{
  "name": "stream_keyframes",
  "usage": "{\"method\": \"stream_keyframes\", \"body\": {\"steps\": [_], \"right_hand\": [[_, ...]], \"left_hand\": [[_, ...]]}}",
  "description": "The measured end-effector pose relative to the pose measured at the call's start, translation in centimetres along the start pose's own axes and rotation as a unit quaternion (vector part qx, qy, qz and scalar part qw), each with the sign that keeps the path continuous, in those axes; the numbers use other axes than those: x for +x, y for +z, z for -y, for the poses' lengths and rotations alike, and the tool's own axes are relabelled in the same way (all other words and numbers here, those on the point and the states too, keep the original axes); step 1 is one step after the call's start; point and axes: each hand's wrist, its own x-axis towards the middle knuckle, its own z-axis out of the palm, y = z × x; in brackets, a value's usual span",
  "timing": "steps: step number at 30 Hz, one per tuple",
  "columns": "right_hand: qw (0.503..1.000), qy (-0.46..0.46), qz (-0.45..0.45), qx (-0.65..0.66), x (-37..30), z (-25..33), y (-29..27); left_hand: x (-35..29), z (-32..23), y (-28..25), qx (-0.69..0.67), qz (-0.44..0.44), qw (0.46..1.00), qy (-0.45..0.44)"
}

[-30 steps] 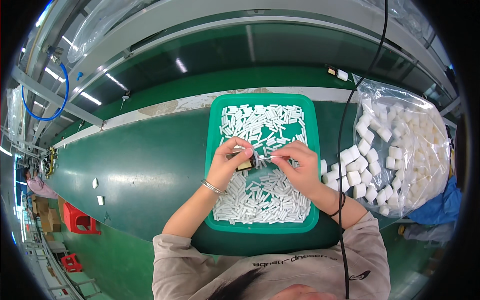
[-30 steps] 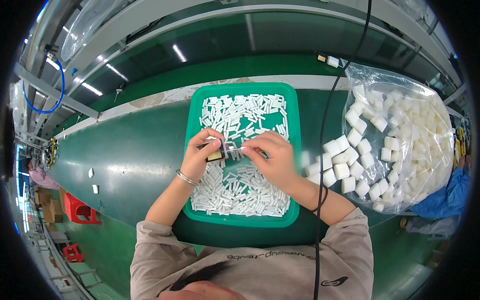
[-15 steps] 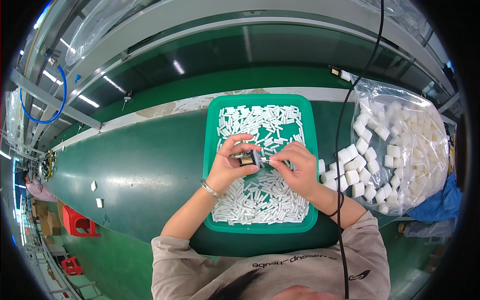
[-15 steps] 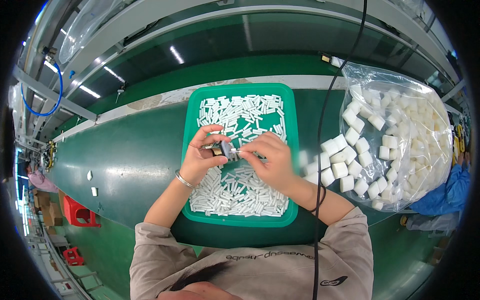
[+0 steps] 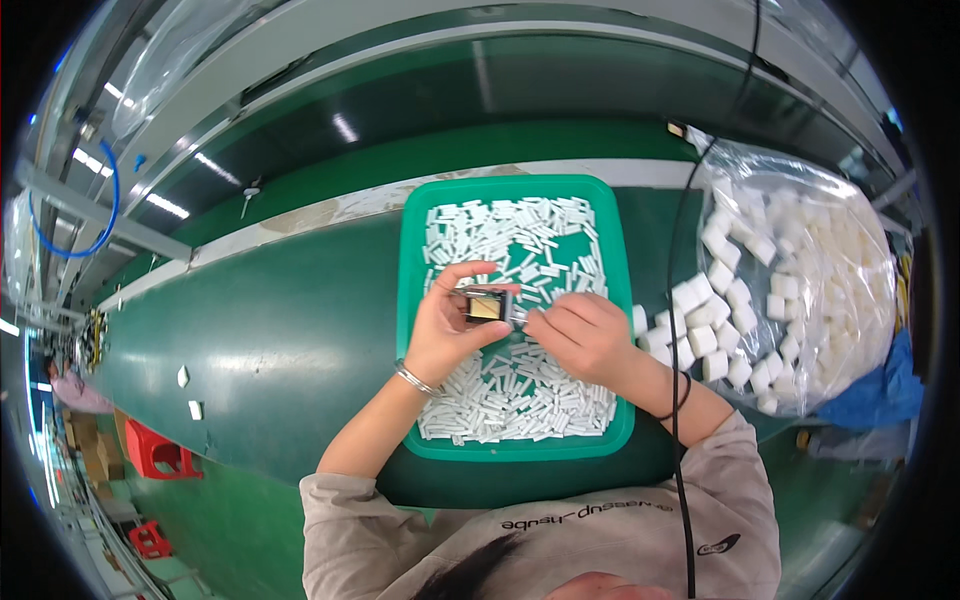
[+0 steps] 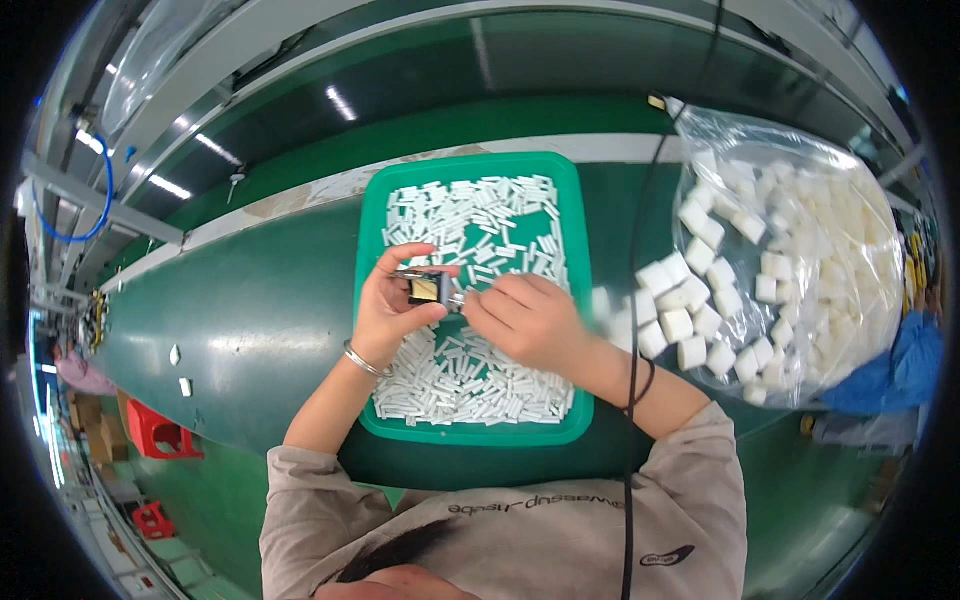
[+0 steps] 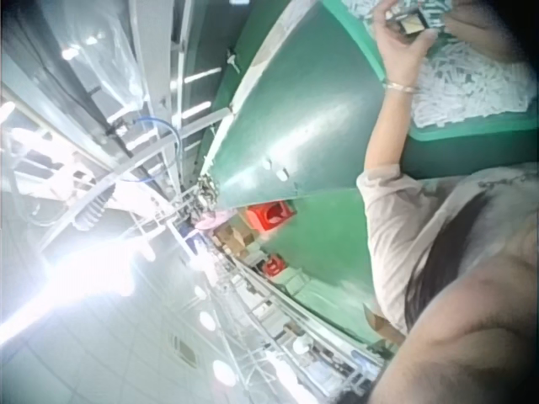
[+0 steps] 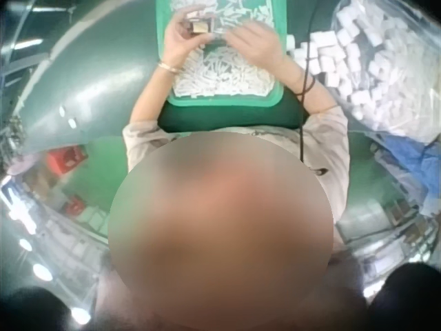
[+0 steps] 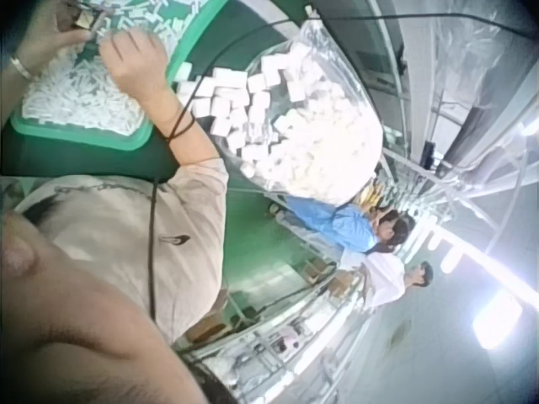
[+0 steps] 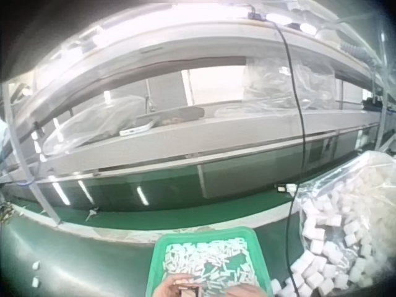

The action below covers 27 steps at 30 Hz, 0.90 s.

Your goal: The person assembles electronic components by inserting a white plastic piece into a small circuit board housing and placing the finished units on a conveyor belt.

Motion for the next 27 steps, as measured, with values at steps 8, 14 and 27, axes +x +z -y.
{"method": "stream_keyframes", "body": {"steps": [8, 14, 27], "right_hand": [[0.952, 0.226, 0.183, -0.093, 0.3, -3.7, -6.5], [0.908, 0.281, 0.311, -0.031, -2.4, -4.2, -7.9], [0.865, 0.381, 0.327, -0.005, -3.2, -4.8, -7.2]], "left_hand": [[-0.2, 0.6, -1.4, 0.005, -0.111, 0.993, 0.039], [-0.7, 0.7, -2.4, 0.053, -0.158, 0.984, 0.065], [0.3, -0.4, -1.2, -0.091, -0.119, 0.989, 0.014]]}}
